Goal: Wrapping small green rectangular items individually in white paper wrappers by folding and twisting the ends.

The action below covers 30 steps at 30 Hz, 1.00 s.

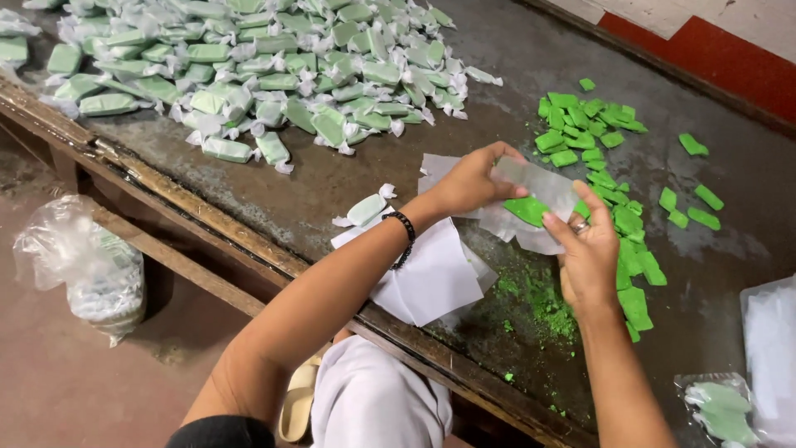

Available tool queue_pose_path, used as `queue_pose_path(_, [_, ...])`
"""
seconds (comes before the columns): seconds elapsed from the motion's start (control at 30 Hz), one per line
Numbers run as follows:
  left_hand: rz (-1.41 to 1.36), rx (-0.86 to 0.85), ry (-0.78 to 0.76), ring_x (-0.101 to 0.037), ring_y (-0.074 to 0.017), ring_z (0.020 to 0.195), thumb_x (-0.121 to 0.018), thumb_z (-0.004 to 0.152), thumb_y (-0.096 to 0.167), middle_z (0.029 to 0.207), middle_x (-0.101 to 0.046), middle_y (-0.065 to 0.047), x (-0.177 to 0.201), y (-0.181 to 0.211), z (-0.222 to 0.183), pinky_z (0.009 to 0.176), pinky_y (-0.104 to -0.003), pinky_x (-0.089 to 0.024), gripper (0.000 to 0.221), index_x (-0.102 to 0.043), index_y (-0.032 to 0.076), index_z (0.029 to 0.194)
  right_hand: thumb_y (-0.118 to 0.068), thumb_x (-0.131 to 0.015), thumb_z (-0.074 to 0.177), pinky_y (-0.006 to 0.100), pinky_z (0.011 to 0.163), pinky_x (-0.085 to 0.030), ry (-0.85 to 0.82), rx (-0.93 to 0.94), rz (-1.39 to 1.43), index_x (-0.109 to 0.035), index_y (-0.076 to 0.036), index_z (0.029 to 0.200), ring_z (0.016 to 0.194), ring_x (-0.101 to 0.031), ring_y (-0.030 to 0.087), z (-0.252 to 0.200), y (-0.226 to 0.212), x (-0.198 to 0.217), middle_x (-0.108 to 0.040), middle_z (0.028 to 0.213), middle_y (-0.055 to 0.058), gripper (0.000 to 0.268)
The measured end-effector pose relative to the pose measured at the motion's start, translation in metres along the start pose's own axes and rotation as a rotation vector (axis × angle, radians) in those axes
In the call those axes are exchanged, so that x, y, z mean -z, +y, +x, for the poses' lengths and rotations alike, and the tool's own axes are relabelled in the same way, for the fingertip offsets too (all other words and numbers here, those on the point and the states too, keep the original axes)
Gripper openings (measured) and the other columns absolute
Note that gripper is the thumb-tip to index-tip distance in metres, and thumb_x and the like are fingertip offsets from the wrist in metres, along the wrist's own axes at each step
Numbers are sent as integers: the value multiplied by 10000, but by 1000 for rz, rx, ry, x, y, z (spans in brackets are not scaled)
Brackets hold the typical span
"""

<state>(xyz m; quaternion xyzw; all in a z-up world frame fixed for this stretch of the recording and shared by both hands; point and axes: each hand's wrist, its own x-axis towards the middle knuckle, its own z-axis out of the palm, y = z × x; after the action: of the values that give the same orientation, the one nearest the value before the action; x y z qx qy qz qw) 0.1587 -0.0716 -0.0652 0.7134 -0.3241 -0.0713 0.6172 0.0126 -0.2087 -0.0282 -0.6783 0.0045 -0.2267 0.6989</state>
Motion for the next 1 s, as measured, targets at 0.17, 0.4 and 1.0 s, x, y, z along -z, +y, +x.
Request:
queue_pose_path(0.17, [-28, 26, 69, -693, -269, 782, -819, 698, 380, 820, -688, -102, -8, 1, -2, 714, -362, -565, 461, -641, 224, 1094, -34, -634, 903, 307, 838, -579, 64, -133, 39, -368, -19, 1421, 967, -626, 124, 2, 6, 10, -522, 1033, 39, 582])
queue_pose_path(0.4, [-5, -76, 67, -690, -379, 890, -836, 692, 337, 876, -711, -160, -4, 19, -5, 799, -434, -540, 497, -624, 227, 1129, -158, -685, 914, 420, 799, -595, 48, -220, -1, -576, -30, 1154, 895, -695, 204, 10, 30, 29, -665, 1049, 154, 293])
queue_pose_path(1.0, [1, -160, -53, -562, -183, 580, -804, 736, 278, 559, -618, -41, 4, 37, -19, 657, -285, -509, 453, -618, 296, 1149, -146, -737, 862, 361, 709, -593, 17, -181, -68, -668, -59, 926, 793, -686, 149, 2, 2, 13, -695, 891, 91, 129])
